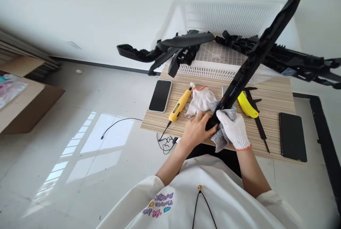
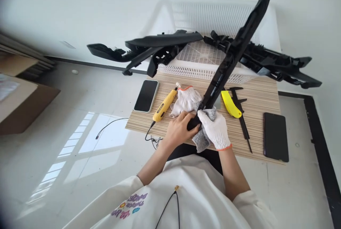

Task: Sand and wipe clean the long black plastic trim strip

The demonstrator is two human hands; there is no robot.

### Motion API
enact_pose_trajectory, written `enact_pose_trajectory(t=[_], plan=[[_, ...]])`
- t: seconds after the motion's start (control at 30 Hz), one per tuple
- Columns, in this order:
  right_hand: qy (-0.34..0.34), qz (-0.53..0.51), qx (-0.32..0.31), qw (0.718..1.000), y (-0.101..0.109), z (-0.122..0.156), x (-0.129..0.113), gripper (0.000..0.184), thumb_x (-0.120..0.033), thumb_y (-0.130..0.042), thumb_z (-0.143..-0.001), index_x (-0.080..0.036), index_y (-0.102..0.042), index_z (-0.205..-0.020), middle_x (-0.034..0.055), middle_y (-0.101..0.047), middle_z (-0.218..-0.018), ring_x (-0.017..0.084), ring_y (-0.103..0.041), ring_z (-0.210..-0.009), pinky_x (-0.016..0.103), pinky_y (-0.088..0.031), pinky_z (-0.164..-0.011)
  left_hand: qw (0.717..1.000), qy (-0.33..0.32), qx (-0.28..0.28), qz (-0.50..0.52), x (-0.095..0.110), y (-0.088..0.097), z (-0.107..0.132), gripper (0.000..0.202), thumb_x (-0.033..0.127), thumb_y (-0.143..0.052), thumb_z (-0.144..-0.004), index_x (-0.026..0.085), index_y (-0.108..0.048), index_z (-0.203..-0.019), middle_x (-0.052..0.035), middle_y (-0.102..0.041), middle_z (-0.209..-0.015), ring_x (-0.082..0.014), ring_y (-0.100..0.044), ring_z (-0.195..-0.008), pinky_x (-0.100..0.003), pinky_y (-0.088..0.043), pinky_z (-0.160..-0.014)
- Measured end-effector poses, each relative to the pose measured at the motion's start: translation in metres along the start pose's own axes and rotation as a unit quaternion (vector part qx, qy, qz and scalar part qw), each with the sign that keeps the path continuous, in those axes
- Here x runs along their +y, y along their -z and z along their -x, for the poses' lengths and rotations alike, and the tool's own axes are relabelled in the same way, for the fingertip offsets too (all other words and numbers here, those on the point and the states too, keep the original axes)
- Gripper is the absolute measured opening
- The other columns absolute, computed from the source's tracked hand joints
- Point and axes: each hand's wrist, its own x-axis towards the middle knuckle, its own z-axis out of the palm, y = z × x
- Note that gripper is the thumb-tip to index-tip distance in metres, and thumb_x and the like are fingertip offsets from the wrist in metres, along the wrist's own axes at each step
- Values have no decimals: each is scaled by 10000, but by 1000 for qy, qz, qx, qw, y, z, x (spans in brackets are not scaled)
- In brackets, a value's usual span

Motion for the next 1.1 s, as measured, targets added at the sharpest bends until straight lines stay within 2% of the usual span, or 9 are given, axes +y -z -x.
enact_pose_trajectory(t=[0.2, 0.27, 0.4, 0.53, 0.7, 0.87, 1.1], plan=[[16, -16, 45, 999, -1, 6, 4, 411, -542, -634, -803, -144, -735, -806, 85, -751, -803, 237, -691, -816, 300, -494, -733, 999, -30, -14, 29, 2, -1, 4, 366, 494, -522, -937, 219, -590, -1170, -68, -649, -1162, -224, -678, -989, -316, -532, -789], [11, -28, 45, 999, -3, 10, 4, 415, -548, -625, -793, -147, -730, -793, 90, -755, -806, 246, -701, -812, 297, -509, -706, 998, -39, -13, 44, 2, -1, 7, 336, 476, -538, -936, 217, -590, -1144, -57, -664, -1132, -226, -680, -1001, -323, -532, -818], [8, 10, 55, 998, -9, 8, 8, 453, -600, -563, -804, -184, -735, -748, 90, -747, -720, 277, -714, -753, 321, -525, -618, 997, -42, -19, 68, -4, -6, 5, 270, 414, -588, -915, 215, -590, -1097, -38, -701, -1066, -235, -703, -964, -350, -548, -796], [21, 20, 67, 997, -9, 4, 8, 427, -596, -573, -801, -209, -746, -756, 88, -742, -700, 291, -717, -756, 336, -534, -619, 996, -45, -22, 72, -5, -2, -2, 256, 400, -581, -916, 214, -581, -1092, -35, -719, -1047, -248, -714, -951, -364, -552, -783], [2, 29, 63, 998, -7, 4, 6, 401, -587, -589, -803, -219, -746, -772, 85, -751, -749, 285, -717, -774, 341, -537, -657, 996, -38, -33, 73, -2, 3, -5, 262, 413, -579, -913, 220, -578, -1089, -29, -722, -1029, -253, -721, -932, -367, -553, -771], [1, 30, 60, 998, -7, 6, 3, 392, -580, -568, -843, -224, -721, -786, 69, -747, -751, 269, -711, -756, 335, -520, -677, 996, -35, -32, 75, -2, 1, -4, 231, 387, -572, -914, 221, -581, -1073, -22, -729, -986, -252, -724, -924, -366, -550, -756], [-10, 60, 41, 997, -7, 3, 4, 415, -604, -545, -863, -233, -730, -853, 64, -760, -820, 263, -716, -835, 313, -495, -717, 997, -14, -34, 69, -4, -3, -7, 220, 398, -559, -919, 220, -575, -1048, -35, -744, -947, -259, -730, -909, -366, -544, -764]])
